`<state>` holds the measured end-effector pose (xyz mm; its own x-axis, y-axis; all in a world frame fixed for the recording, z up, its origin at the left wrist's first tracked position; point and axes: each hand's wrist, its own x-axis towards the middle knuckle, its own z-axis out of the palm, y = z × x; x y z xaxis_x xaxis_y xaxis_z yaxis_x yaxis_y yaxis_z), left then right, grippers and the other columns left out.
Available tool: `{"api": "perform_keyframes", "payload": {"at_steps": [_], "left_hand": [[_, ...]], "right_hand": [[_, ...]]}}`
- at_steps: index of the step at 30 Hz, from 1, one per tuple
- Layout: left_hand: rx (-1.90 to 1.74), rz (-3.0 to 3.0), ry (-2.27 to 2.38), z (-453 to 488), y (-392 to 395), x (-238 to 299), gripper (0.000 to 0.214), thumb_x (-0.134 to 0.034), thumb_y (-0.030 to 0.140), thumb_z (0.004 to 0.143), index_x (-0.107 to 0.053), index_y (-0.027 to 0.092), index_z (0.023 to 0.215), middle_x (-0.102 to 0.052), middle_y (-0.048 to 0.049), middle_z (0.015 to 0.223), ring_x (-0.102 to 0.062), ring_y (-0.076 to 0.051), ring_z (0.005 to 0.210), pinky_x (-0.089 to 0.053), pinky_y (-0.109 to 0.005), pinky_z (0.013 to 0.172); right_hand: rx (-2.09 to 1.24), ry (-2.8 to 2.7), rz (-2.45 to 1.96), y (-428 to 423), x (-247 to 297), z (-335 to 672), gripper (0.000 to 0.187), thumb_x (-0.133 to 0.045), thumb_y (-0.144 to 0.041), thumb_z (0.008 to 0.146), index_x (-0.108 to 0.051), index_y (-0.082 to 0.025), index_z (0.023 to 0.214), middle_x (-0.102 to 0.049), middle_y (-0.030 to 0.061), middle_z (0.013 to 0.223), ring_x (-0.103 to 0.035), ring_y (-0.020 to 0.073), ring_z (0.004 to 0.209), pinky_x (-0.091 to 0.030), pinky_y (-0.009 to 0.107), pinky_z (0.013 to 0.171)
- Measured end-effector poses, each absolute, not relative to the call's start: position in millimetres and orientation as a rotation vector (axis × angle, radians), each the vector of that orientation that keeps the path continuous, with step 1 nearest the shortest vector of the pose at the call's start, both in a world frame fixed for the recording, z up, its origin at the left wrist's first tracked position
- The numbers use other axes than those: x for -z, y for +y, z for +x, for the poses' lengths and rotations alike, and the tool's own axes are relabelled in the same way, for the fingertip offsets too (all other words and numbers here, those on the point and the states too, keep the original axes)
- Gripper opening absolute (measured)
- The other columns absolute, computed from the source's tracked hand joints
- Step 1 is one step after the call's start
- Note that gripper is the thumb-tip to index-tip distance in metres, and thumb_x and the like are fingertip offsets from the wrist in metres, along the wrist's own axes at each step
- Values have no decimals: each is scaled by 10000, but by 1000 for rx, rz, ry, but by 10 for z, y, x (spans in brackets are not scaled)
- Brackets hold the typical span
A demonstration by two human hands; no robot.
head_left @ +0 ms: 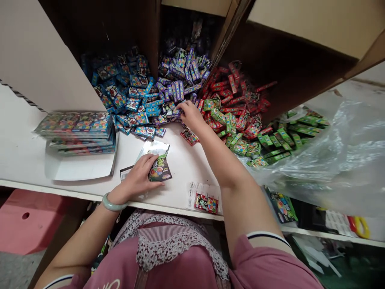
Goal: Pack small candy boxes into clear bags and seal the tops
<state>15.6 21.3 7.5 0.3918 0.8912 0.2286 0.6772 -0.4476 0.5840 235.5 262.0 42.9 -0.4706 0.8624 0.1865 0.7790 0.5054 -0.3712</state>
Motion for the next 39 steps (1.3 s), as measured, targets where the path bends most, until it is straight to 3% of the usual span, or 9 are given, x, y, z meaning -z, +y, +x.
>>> {"api": "perform_keyframes", "payload": {"at_steps": [2, 8, 13, 20, 29, 32, 36, 39], "left_hand": [[-725, 2268, 1341, 123, 212, -78, 889, -804, 446, 775, -334, 254, 1504, -532, -156, 1367, -559, -351, 1277, -508, -553, 1070], [-704, 2300, 1330, 81, 218, -89, 872, -796, 458, 781, -344, 247, 1497, -539, -156, 1359, -562, -350, 1272, -508, -541, 1070], [-644, 2304, 1331, 98, 201, -86, 855, -788, 458, 784, -359, 234, 1488, -536, -155, 1366, -562, -346, 1271, -502, -518, 1076], [-642, 2311, 1346, 104, 180, -86, 836, -792, 440, 783, -387, 218, 1481, -552, -147, 1343, -567, -340, 1269, -500, -506, 1076], [-542, 2319, 1365, 81, 242, -28, 833, -788, 503, 768, -435, 174, 1447, -563, -176, 1330, -571, -357, 1244, -497, -526, 1069], [-546, 2339, 1364, 87, 251, -14, 826, -780, 513, 774, -436, 185, 1451, -564, -177, 1352, -574, -359, 1244, -499, -531, 1062], [-554, 2357, 1349, 107, 259, -10, 845, -795, 519, 753, -438, 210, 1454, -579, -163, 1345, -589, -361, 1223, -510, -534, 1042], [-556, 2364, 1347, 123, 253, -35, 842, -800, 511, 753, -441, 200, 1448, -575, -165, 1343, -586, -358, 1231, -511, -521, 1043]], "right_hand": [[-335, -2391, -1296, 2416, -295, 2462, 427, -454, -59, 856, -668, -148, 1215, -637, 153, 1257, -605, 270, 1202, -484, 411, 1026], [-248, -2525, -1180, 1779, 107, 2766, 370, -448, -125, 929, -706, -214, 1178, -692, 105, 1176, -623, 237, 1109, -509, 383, 939], [-165, -2669, -1102, 1546, 244, 2952, 395, -351, -235, 1026, -722, -195, 1156, -709, 139, 1142, -635, 231, 1013, -507, 380, 858], [-141, -2689, -1079, 1439, 303, 3109, 344, -384, -175, 993, -715, -172, 1085, -715, 152, 1164, -655, 227, 1014, -521, 384, 884], [-158, -2445, -1419, 1475, 126, 3439, 301, -415, -186, 954, -695, -221, 1057, -689, 109, 1133, -619, 258, 1050, -517, 414, 889], [-247, -2271, -1653, 1348, 62, 3318, 275, -483, -314, 958, -640, -180, 1139, -675, 153, 1099, -636, 300, 1020, -536, 464, 871], [-364, -2224, -1871, 1189, 47, 2903, 647, -732, -571, 781, -561, -115, 1206, -632, 240, 1161, -624, 382, 1084, -548, 539, 889], [-373, -2223, -1935, 1187, 53, 2701, 676, -756, -527, 751, -535, -84, 1213, -588, 280, 1205, -579, 431, 1159, -530, 594, 919]]}}
